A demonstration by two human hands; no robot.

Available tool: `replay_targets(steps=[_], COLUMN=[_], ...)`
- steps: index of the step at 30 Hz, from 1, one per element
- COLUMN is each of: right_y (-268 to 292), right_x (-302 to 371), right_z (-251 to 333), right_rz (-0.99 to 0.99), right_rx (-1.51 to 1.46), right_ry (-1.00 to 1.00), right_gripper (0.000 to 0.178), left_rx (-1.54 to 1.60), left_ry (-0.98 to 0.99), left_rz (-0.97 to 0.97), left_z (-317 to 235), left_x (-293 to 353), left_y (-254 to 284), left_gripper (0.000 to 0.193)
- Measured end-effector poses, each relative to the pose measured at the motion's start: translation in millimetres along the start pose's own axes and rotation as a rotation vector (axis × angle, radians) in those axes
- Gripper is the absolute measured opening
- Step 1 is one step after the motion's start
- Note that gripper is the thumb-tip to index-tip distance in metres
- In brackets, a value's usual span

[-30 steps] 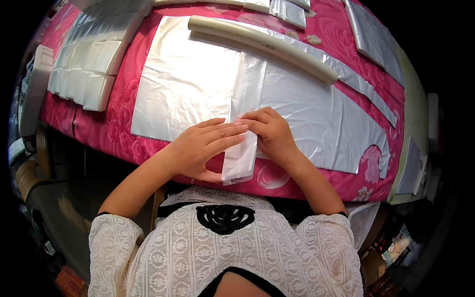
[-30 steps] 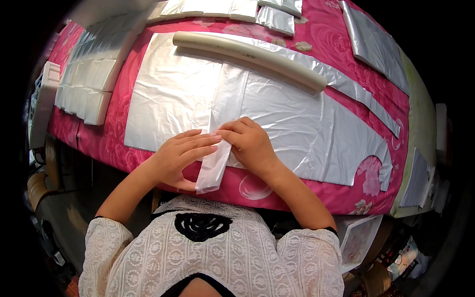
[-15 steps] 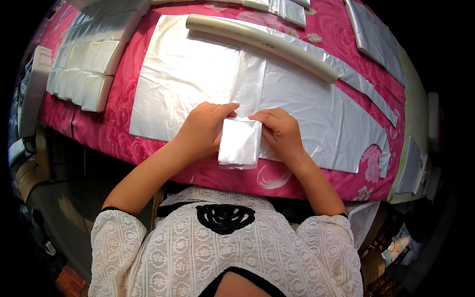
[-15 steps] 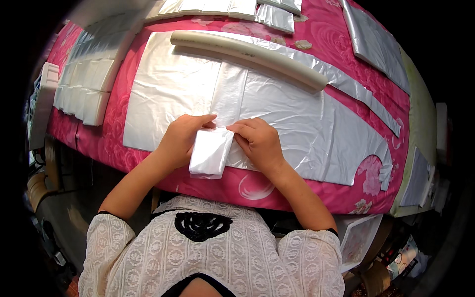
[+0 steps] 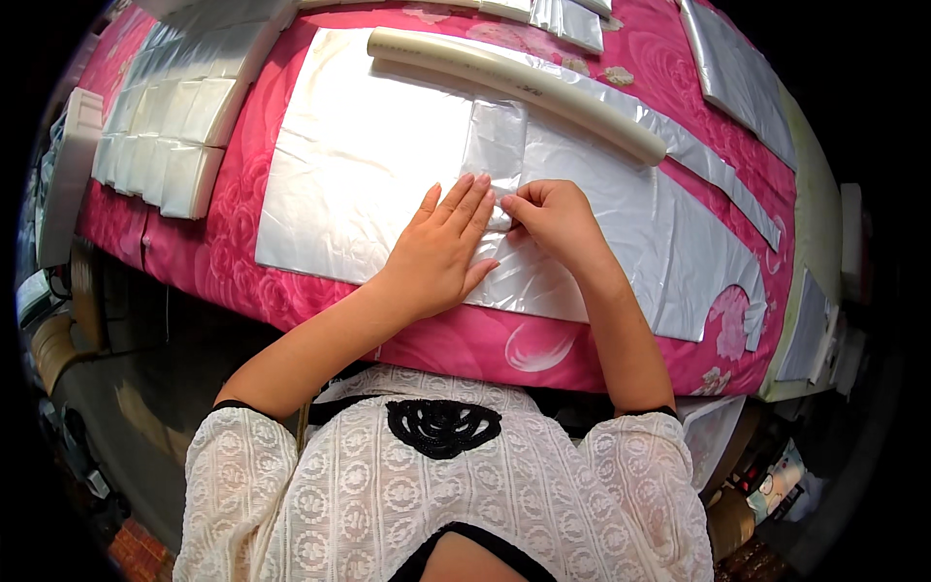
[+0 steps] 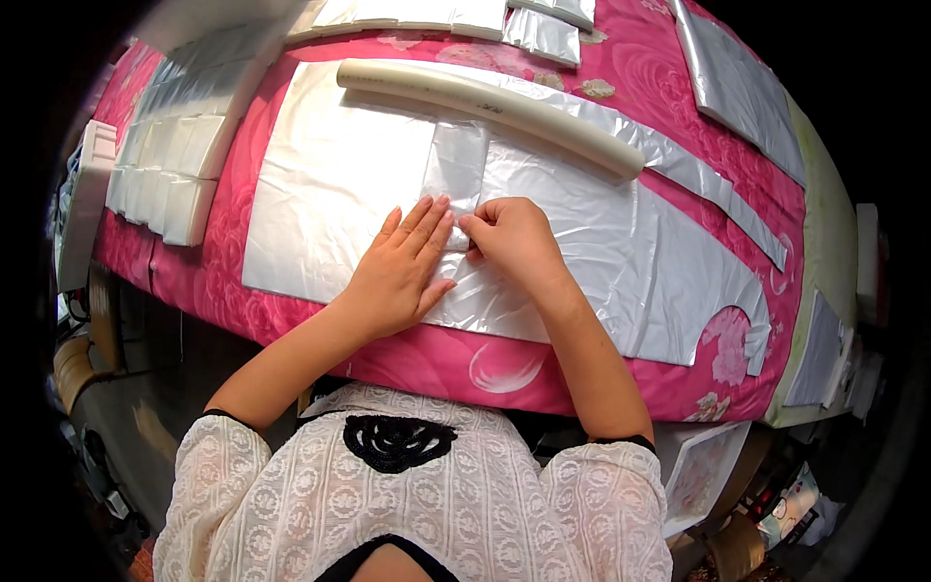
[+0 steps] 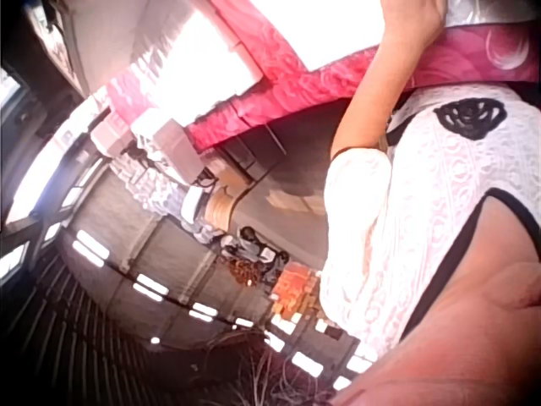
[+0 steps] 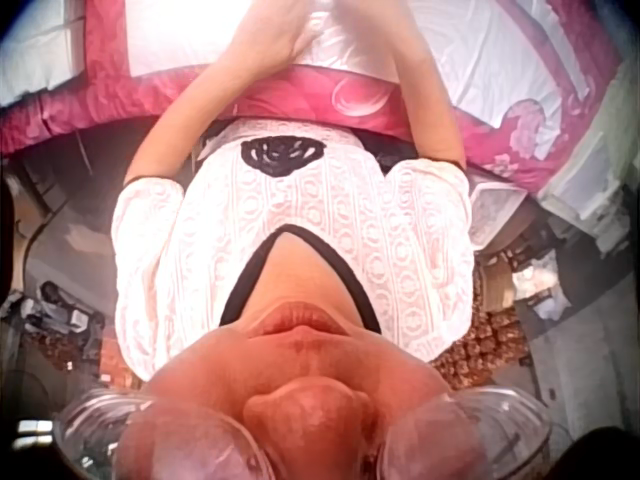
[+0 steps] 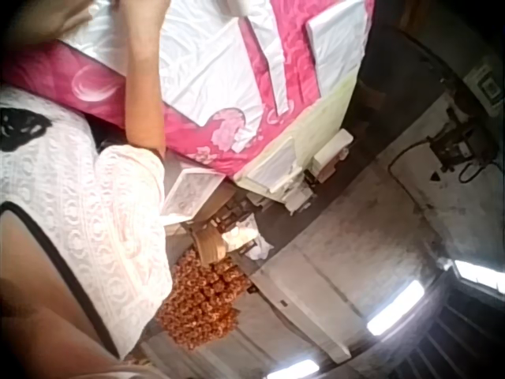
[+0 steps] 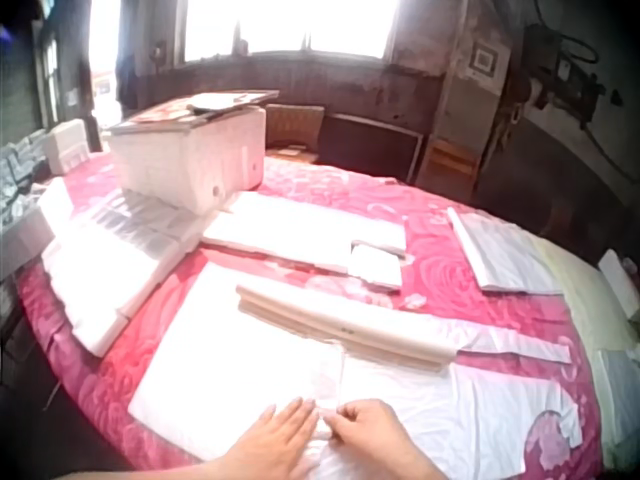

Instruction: The person wraps small rectangular items in clear plastic film on a pink table. They unroll the film, place an item on it, fold the film around the item, and set the wrapped package aside. The process is repeated for multiple items.

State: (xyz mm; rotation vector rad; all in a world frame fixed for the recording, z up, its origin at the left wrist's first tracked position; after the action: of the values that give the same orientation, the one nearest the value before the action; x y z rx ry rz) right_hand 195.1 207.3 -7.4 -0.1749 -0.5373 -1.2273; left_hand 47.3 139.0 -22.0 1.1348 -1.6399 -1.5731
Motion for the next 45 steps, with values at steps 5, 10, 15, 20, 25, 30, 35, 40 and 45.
replay_targets(steps=[5, 10, 15, 20, 25, 30, 35, 40, 45], right_y=[-5, -2, 8, 11, 13, -3, -10, -5, -4], right_x=[13, 16, -5, -10, -10, 24, 39, 36, 22], right_z=[4, 3, 6, 10, 10, -3, -19, -14, -4], right_rz=[-0.164, -0.211, 0.154, 0.162, 0.156, 0.168, 0.172, 0.139, -0.005], right_rx=[0.362, 0.823, 0.728, 0.616, 0.545, 0.595, 0.544, 0.423, 0.17], right_ry=[0.288, 1.005, 1.002, 0.986, 1.032, 1.178, 1.198, 0.868, 0.319], right_gripper=[0.029, 0.065, 0.05, 0.034, 0.029, 0.028, 0.021, 0.016, 0.019], left_rx=[-0.037, -0.053, 0.033, -0.013, 0.085, 0.247, 0.171, 0.34, 0.587], left_ry=[-0.004, -0.003, -0.077, -0.206, -0.105, -0.307, -0.302, 0.009, 0.432], left_rz=[0.026, 0.017, -0.142, -0.329, -0.218, -0.287, -0.156, -0.096, -0.054], left_z=[-1, -1, 14, 27, 25, 14, 14, 19, 25], left_x=[1, 1, 0, -9, -13, 12, 29, 28, 2], left_y=[-2, -1, 8, 17, 18, 35, 30, 19, 17], left_gripper=[0.074, 0.073, 0.041, 0.013, 0.015, 0.024, 0.044, 0.047, 0.055])
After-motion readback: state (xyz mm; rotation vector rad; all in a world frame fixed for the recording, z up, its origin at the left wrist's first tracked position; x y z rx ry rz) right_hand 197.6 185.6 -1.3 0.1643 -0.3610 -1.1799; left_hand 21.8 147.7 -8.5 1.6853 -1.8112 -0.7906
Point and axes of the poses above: each hand's wrist, its own x-axis away from the middle knuckle, its own y-axis out of the back of the hand, z = x × y, the point moved 3 cm from there along -x, towards the middle knuckle, and after that the axes turned 15 degrees about -x, right-handed, at the moved point
